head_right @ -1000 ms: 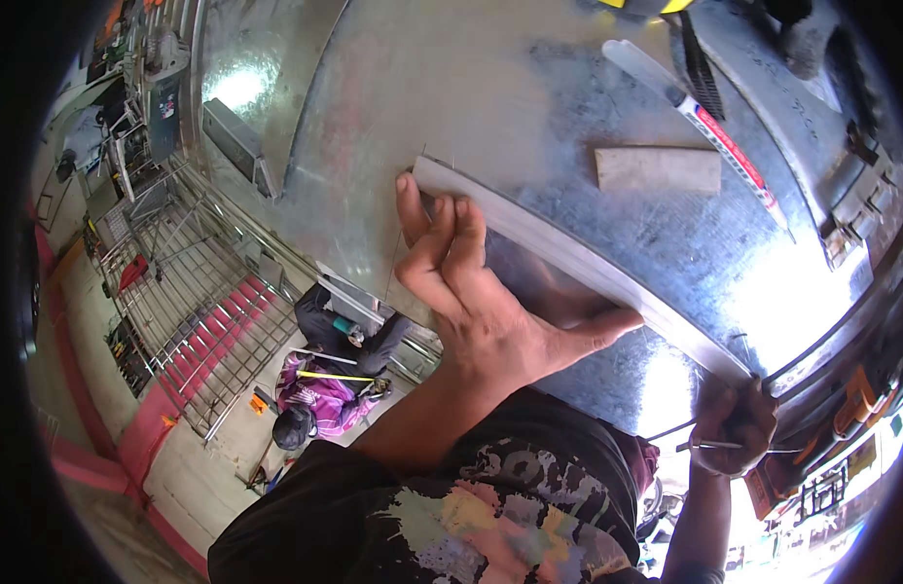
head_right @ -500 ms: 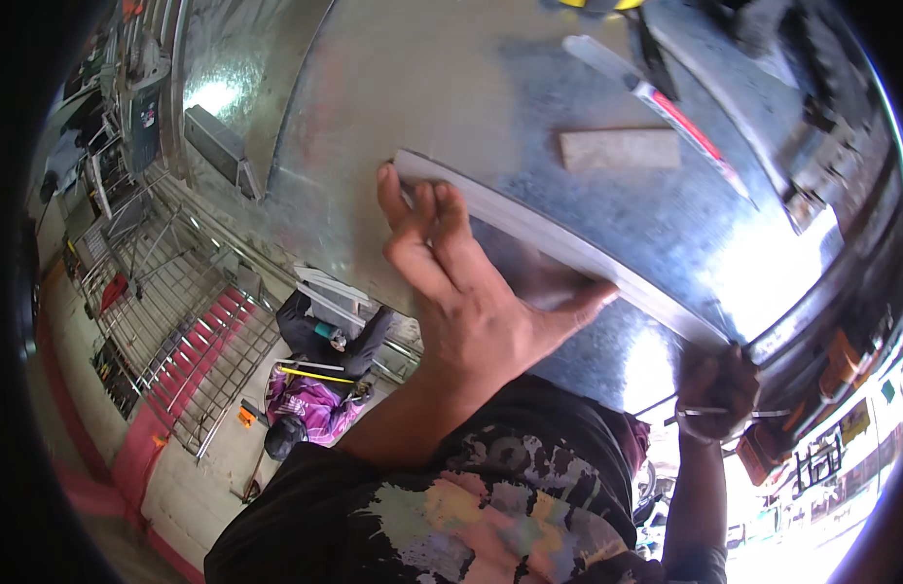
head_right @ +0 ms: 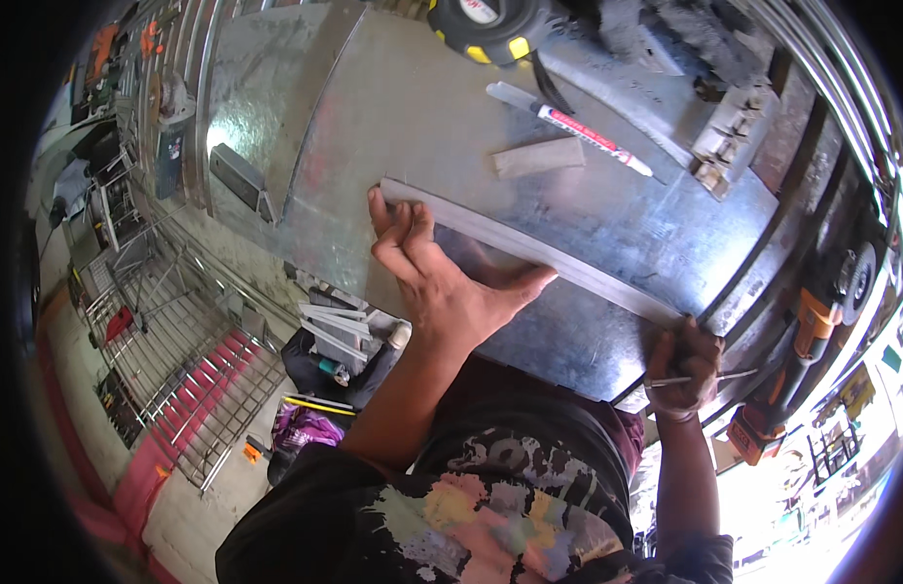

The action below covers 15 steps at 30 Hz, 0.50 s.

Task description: The person measures and marks metal strips and metal plates with a tape measure, pencil, and marker, then grinds them with a grinder.

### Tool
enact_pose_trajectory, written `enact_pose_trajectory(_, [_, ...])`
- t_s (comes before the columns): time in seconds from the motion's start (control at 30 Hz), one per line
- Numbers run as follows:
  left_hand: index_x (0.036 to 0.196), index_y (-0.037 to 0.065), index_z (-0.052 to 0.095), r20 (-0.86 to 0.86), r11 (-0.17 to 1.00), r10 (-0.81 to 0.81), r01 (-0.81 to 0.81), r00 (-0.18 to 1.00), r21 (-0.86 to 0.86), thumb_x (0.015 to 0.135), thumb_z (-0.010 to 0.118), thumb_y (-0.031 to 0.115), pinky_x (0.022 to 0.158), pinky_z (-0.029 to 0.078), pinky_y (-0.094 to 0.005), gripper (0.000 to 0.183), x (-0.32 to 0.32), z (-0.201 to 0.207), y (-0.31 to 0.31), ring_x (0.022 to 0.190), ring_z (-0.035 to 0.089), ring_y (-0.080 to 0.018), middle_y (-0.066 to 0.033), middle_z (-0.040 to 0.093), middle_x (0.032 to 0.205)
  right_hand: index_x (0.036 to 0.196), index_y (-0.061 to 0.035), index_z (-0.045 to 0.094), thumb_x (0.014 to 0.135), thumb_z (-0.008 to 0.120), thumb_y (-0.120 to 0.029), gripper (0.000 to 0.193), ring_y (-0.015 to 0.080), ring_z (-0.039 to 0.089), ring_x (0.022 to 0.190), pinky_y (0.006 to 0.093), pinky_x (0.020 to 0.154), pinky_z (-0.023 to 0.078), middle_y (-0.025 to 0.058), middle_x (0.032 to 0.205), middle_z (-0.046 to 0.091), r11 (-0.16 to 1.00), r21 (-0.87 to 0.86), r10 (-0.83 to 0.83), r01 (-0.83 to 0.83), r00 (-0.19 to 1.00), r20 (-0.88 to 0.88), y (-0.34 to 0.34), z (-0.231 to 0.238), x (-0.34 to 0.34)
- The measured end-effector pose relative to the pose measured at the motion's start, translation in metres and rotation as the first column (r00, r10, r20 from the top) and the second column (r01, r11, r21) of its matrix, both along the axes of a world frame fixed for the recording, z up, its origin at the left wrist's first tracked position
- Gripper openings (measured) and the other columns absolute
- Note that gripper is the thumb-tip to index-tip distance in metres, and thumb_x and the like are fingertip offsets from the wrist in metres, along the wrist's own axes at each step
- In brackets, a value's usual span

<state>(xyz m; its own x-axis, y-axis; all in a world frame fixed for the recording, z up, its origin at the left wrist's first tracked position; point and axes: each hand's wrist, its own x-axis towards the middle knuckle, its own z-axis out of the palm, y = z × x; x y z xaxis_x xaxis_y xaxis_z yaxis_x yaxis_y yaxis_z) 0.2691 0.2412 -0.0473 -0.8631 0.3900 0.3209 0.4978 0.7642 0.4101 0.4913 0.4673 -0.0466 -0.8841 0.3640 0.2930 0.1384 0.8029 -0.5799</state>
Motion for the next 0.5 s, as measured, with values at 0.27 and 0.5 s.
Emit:
enact_pose_trajectory(0.27, [0.153,-0.012,0.034,0.000,1.000,0.022,-0.022,1.000,0.021,0.073,0.082,0.080,0.112,0.044,-0.0745,0.131,0.001,-0.006,0.000,0.145,0.033,-0.0672,-0.0235,0.033,0.138,0.092,-0.0066,0.041,0.094,0.073,0.008,0.035,0.0252,0.062,0.077,0.0341,0.065,0.054,0.0207,0.103,0.067,0.999,0.015,0.043,-0.044,0.997,0.071,0.006,0.005,0.005])
enact_pose_trajectory(0.5, [0.153,-0.012,0.033,0.021,0.999,0.011,-0.012,1.000,0.039,0.080,0.077,0.080,0.109,0.042,-0.0802,0.126,0.003,-0.009,-0.002,0.144,0.033,-0.0671,-0.0227,0.032,0.137,0.096,-0.0057,0.044,0.096,0.070,0.005,0.029,0.0262,0.064,0.081,0.0390,0.075,0.057,0.0176,0.101,0.064,0.999,-0.017,0.032,-0.031,0.997,0.073,0.010,0.001,0.016])
